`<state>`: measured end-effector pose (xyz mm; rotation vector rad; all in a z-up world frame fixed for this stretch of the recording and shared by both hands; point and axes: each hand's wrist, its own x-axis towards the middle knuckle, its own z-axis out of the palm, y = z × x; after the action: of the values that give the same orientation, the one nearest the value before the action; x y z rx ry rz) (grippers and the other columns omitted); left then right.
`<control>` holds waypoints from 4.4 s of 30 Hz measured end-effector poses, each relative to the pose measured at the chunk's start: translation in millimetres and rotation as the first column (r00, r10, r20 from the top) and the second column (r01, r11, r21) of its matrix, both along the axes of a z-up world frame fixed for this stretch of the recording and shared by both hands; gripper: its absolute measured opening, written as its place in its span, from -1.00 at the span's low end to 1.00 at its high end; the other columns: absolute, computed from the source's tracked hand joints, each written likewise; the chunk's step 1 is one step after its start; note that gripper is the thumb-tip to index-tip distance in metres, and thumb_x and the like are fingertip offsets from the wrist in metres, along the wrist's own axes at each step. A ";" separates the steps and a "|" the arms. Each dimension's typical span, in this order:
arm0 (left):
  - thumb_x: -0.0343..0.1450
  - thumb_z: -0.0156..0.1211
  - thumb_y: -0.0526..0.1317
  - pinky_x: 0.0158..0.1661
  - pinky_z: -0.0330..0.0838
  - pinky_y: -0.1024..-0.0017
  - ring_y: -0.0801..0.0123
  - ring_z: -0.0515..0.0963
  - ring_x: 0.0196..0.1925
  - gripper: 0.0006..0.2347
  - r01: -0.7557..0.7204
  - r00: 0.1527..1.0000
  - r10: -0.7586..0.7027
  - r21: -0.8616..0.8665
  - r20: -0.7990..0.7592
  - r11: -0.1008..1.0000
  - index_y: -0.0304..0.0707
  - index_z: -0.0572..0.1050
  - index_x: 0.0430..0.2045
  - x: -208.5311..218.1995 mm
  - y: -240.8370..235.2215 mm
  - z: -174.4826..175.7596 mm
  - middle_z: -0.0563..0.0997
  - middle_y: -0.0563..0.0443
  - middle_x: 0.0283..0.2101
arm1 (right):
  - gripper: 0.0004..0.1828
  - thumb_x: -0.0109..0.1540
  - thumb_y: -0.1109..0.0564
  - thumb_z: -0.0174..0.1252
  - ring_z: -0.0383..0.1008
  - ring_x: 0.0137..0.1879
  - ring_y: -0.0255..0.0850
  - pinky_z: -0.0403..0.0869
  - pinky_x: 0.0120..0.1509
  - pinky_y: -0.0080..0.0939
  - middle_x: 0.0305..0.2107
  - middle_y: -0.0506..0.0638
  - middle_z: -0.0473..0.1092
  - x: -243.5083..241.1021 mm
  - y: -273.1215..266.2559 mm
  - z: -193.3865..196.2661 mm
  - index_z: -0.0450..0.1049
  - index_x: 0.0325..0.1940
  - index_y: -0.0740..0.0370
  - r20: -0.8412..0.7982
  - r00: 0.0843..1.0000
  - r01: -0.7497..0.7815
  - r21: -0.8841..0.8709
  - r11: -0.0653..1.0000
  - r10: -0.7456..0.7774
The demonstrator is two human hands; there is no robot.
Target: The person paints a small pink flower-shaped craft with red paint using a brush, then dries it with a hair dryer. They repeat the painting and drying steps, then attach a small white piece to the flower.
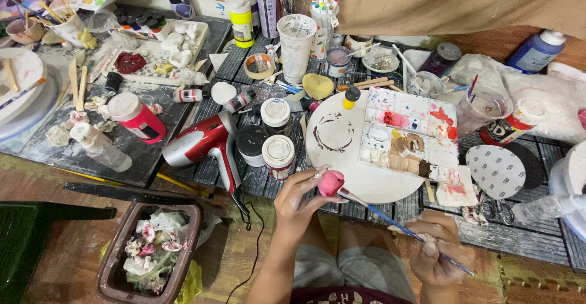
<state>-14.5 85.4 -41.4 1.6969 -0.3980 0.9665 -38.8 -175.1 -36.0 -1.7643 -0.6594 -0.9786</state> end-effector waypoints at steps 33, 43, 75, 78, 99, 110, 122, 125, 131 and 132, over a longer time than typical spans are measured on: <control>0.10 0.64 -0.26 0.02 0.63 0.29 0.13 0.69 0.04 -0.50 -0.069 0.995 0.072 0.035 -0.074 0.997 -0.31 0.54 -0.12 -3.4 15.4 -10.3 0.65 -0.21 -0.02 | -0.78 0.52 0.19 0.16 0.46 -0.03 -0.23 0.47 0.12 -0.28 -0.22 0.18 0.43 55.4 -45.4 -13.5 0.24 0.07 0.31 -0.030 0.962 0.273 0.163 0.948 -0.272; 0.04 0.67 -0.25 -0.03 0.63 0.29 0.13 0.70 -0.02 -0.48 -0.143 0.981 0.142 0.000 -0.130 0.990 -0.38 0.53 -0.18 -9.6 32.2 -11.9 0.65 -0.21 -0.08 | -0.87 0.33 0.25 0.29 0.51 -0.08 -0.15 0.45 0.09 -0.17 -0.23 0.07 0.50 129.8 -17.9 -17.7 0.46 -0.18 0.35 -0.274 0.888 0.362 -0.082 0.929 -0.370; 0.15 0.49 -0.55 0.18 0.53 0.26 0.19 0.59 0.16 -0.52 -0.304 0.951 0.277 -0.589 -0.139 0.749 -0.47 0.43 -0.07 -66.8 158.9 -69.6 0.48 -0.16 0.10 | -0.26 0.18 0.36 0.25 0.00 0.52 0.31 0.09 0.53 0.18 0.38 0.38 0.02 34.7 284.5 -54.8 0.14 0.41 0.30 -0.496 0.734 -0.617 -0.203 0.760 0.464; 0.15 0.49 -0.55 0.18 0.53 0.24 0.18 0.58 0.18 -0.52 -0.304 0.951 0.271 -0.596 -0.146 0.743 -0.47 0.43 -0.07 -76.0 168.7 -66.6 0.48 -0.17 0.10 | -0.30 0.16 0.39 0.20 0.00 0.52 0.37 0.10 0.55 0.17 0.38 0.39 0.01 49.7 339.2 -70.1 0.19 0.38 0.23 -0.515 0.748 -0.544 -0.113 0.831 0.419; 0.29 0.68 -0.28 -0.14 0.62 0.29 0.16 0.64 -0.20 -0.57 -0.047 0.965 0.215 -0.712 0.148 0.701 -0.27 0.44 -0.14 -96.1 137.6 -24.3 0.53 -0.13 -0.17 | -0.12 0.20 0.29 0.25 0.48 0.11 -0.15 0.56 0.11 -0.18 0.09 0.09 0.37 25.2 265.1 30.8 0.02 0.54 0.16 -0.283 0.452 -0.577 0.631 0.519 0.846; 0.05 0.68 -0.26 0.08 0.54 0.32 0.25 0.64 0.02 -0.44 0.028 0.968 -0.152 -0.512 -0.202 0.859 -0.38 0.52 -0.11 -28.3 32.7 -21.3 0.62 -0.14 -0.04 | -0.54 0.39 -0.13 0.10 0.22 -0.51 -0.41 0.15 -0.59 -0.43 -0.25 0.04 0.40 43.1 1.2 26.7 0.33 0.05 0.36 -0.144 0.655 -0.264 0.876 0.404 0.742; 0.11 0.62 -0.25 -0.01 0.56 0.24 0.02 0.66 -0.02 -0.53 -0.021 0.976 0.039 0.084 -0.215 0.996 -0.36 0.54 -0.16 40.6 -49.3 -23.2 0.63 -0.18 -0.08 | -0.45 0.31 0.21 0.20 0.48 -0.21 -0.24 0.48 -0.22 -0.29 -0.19 0.04 0.41 15.4 -122.5 5.2 0.23 0.37 0.23 -0.505 0.829 0.178 0.647 0.741 0.242; 0.13 0.61 -0.25 0.04 0.56 0.20 0.01 0.67 0.00 -0.56 -0.033 0.966 0.047 0.056 -0.253 0.998 -0.35 0.54 -0.18 42.4 -59.3 -24.9 0.64 -0.18 -0.07 | -0.39 0.29 0.28 0.24 0.43 -0.13 -0.16 0.42 -0.10 -0.20 -0.12 0.12 0.41 16.4 -120.3 -3.0 0.24 0.41 0.34 -0.521 0.852 0.196 0.414 0.889 0.054; 0.15 0.62 -0.25 0.34 0.34 0.03 0.04 0.67 -0.06 -0.59 -0.037 0.982 0.061 0.138 -0.177 0.990 -0.33 0.51 -0.24 42.3 -61.9 -29.6 0.66 -0.13 -0.16 | -0.32 0.11 0.16 0.43 0.53 -0.01 0.06 0.48 0.19 -0.04 -0.07 0.27 0.47 21.5 -104.2 -4.9 0.38 0.27 0.43 -0.322 0.822 0.402 -0.256 0.879 -0.470; 0.13 0.62 -0.25 0.33 0.35 0.03 0.03 0.66 -0.07 -0.58 -0.048 0.980 0.074 0.137 -0.187 0.989 -0.34 0.51 -0.23 45.4 -61.8 -28.2 0.65 -0.14 -0.17 | -0.30 0.07 0.13 0.45 0.55 0.00 0.07 0.49 0.18 -0.04 -0.06 0.29 0.48 23.9 -100.6 -0.7 0.41 0.22 0.44 -0.327 0.808 0.410 -0.284 0.867 -0.489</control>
<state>30.9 23.7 -69.6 1.9141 -0.2883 0.8260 -14.9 -275.7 -36.8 -2.2819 -0.0717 -0.8439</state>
